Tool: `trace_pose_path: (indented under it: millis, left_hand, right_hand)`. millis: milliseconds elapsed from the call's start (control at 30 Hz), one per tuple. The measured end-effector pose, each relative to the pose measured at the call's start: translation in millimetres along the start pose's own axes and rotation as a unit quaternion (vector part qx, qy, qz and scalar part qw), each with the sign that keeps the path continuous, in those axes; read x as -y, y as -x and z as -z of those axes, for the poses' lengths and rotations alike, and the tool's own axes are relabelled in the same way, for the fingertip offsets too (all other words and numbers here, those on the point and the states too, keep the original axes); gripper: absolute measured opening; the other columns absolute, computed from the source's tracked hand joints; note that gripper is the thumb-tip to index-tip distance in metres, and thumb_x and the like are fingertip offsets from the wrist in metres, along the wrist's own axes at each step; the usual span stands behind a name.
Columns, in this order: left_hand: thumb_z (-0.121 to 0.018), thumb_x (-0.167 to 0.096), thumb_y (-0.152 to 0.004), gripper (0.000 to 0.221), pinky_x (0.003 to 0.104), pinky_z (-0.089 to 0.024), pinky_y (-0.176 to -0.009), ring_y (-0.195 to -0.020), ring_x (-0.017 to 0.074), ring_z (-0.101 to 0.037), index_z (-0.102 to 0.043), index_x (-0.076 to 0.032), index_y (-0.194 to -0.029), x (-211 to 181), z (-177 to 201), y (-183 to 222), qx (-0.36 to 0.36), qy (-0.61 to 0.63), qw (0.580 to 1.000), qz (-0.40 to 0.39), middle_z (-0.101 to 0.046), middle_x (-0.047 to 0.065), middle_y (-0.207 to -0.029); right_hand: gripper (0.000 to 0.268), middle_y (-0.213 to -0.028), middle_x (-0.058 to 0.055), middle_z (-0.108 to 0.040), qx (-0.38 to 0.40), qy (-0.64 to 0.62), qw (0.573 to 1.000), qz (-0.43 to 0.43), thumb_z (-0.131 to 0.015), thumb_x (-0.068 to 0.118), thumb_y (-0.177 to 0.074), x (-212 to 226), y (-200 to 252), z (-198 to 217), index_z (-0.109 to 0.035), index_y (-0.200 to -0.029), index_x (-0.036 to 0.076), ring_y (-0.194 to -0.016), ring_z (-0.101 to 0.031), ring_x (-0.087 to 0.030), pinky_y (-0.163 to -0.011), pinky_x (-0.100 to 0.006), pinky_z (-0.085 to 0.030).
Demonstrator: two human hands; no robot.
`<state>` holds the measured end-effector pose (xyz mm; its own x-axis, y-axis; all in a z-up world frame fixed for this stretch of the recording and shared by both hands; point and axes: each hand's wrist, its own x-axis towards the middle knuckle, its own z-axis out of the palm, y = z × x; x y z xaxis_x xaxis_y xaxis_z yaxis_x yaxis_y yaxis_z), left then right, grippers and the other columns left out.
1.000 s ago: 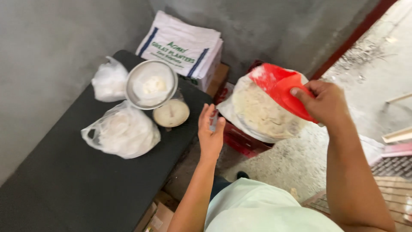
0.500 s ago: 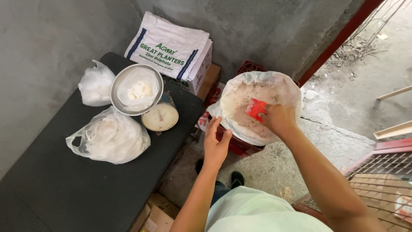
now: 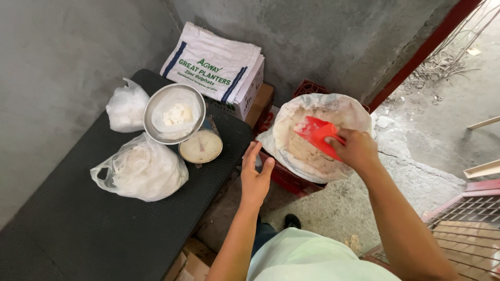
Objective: Scooping zinc sulphate fertilizer from a large sack into smaller plastic bags after weighing them in a bowl on a scale.
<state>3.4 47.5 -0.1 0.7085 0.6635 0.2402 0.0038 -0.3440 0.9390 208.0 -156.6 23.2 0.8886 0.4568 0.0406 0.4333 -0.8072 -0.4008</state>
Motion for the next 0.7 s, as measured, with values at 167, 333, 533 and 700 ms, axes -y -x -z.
trace_pose_path:
  millis: [167, 333, 533, 700]
  left_hand:
    - [-0.071, -0.023, -0.095, 0.053, 0.04, -0.036, -0.117, -0.147, 0.0301, -0.043, -0.057, -0.007, -0.144, -14.5, 12.5, -5.9, 0.005, 0.008, 1.0, 0.026, -0.043, 0.017, -0.16]
    - [-0.071, -0.026, -0.096, 0.054, 0.04, -0.038, -0.115, -0.147, 0.0302, -0.043, -0.058, -0.007, -0.144, -12.5, 24.4, -14.0, 0.035, 0.019, 0.999, 0.03, -0.042, 0.016, -0.161]
    - [-0.071, -0.028, -0.096, 0.055, 0.04, -0.038, -0.115, -0.146, 0.0302, -0.043, -0.058, -0.008, -0.144, -14.9, 42.8, -34.0, 0.057, 0.018, 0.997, 0.039, -0.04, 0.016, -0.161]
    - [-0.073, -0.025, -0.095, 0.054, 0.041, -0.037, -0.119, -0.147, 0.0315, -0.046, -0.059, -0.007, -0.144, 4.5, 62.8, -46.1, 0.038, 0.004, 0.999, -0.009, -0.046, 0.017, -0.16]
  right_hand:
    - [0.044, -0.088, -0.014, -0.076, 0.038, -0.01, 0.998, -0.055, -0.069, 0.059, -0.088, -6.7, 3.7, 15.3, -0.078, -0.1, 0.017, -0.085, -0.074, -0.036, -0.078, -0.048, -0.058]
    - [0.038, -0.088, -0.013, -0.077, 0.022, 0.078, 0.997, -0.003, -0.07, 0.054, -0.087, 11.9, 3.6, 6.1, -0.079, -0.098, 0.019, -0.086, -0.074, -0.036, -0.075, -0.049, -0.057]
    - [0.038, -0.086, -0.016, -0.077, 0.037, 0.134, 0.99, 0.02, -0.072, 0.052, -0.089, 10.7, -18.3, -82.0, -0.079, -0.092, 0.015, -0.082, -0.075, -0.034, -0.076, -0.048, -0.057]
    - [0.041, -0.09, -0.015, -0.076, 0.041, 0.098, 0.994, -0.002, -0.069, 0.055, -0.089, -0.4, -14.4, -81.3, -0.079, -0.091, 0.015, -0.084, -0.074, -0.035, -0.076, -0.048, -0.057]
